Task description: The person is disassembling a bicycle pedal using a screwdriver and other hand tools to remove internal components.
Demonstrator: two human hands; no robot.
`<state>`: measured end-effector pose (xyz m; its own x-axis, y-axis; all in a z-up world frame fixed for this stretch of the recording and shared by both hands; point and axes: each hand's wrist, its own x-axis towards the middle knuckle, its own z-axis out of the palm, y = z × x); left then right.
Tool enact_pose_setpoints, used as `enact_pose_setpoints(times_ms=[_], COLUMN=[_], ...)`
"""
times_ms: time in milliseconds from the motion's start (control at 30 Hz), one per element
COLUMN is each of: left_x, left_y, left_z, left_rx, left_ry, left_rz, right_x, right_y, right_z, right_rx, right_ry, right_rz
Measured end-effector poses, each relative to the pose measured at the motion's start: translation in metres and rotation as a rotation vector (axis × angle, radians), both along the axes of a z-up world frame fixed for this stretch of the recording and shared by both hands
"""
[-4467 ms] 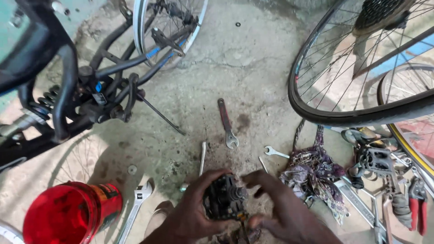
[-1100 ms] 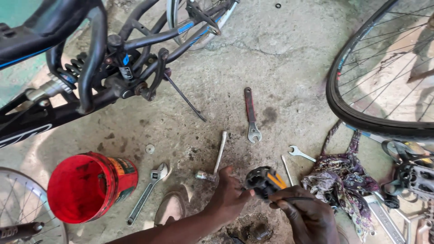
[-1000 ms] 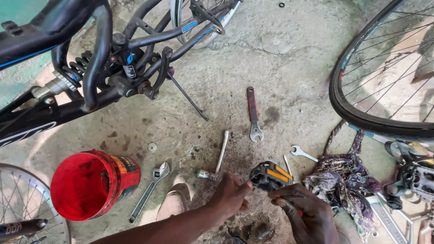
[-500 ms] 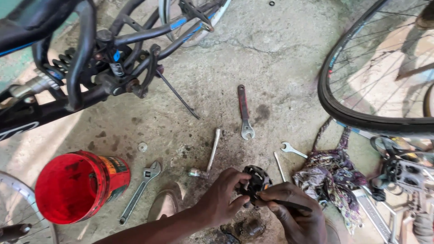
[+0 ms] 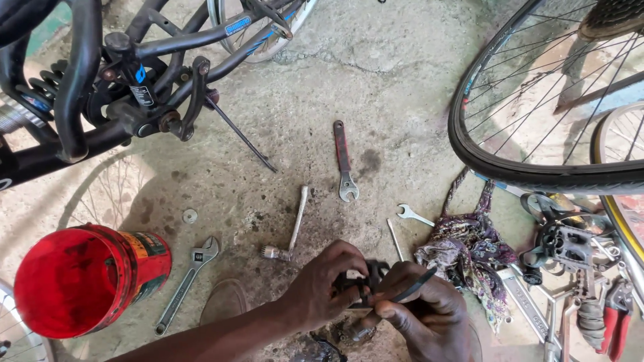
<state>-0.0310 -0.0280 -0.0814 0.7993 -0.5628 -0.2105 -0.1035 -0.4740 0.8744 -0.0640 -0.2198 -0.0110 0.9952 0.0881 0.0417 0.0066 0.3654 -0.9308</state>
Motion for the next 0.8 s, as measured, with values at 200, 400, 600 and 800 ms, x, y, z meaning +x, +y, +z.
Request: enact_pose_setpoints(times_ms=[200,400,600,800], left_x=[-0.021,-0.035,-0.016,0.004], left_y=[0.004,0.006,0.014,0.011], left_z=[-0.015,-0.030,-0.018,0.011], left_rx=[-0.336,-0.213,-0.191,-0.093], left_ry=[0.266,0.354,0.299,-0.210], left_rz=[-0.107,0.010,0.100,0.043], right_x=[0.004,0.003,0.016,0.026], right_y=[-0.010,-0.031,-0.028,-0.031], right_z=[-0.018,-0.027,-0.029,0.025], right_rx=[-0.218,0.028,0.062,0.170], right_ry=[0.108,0.260,0.603,1.030], right_rz=[-0.224,-0.115,0.213,0.479])
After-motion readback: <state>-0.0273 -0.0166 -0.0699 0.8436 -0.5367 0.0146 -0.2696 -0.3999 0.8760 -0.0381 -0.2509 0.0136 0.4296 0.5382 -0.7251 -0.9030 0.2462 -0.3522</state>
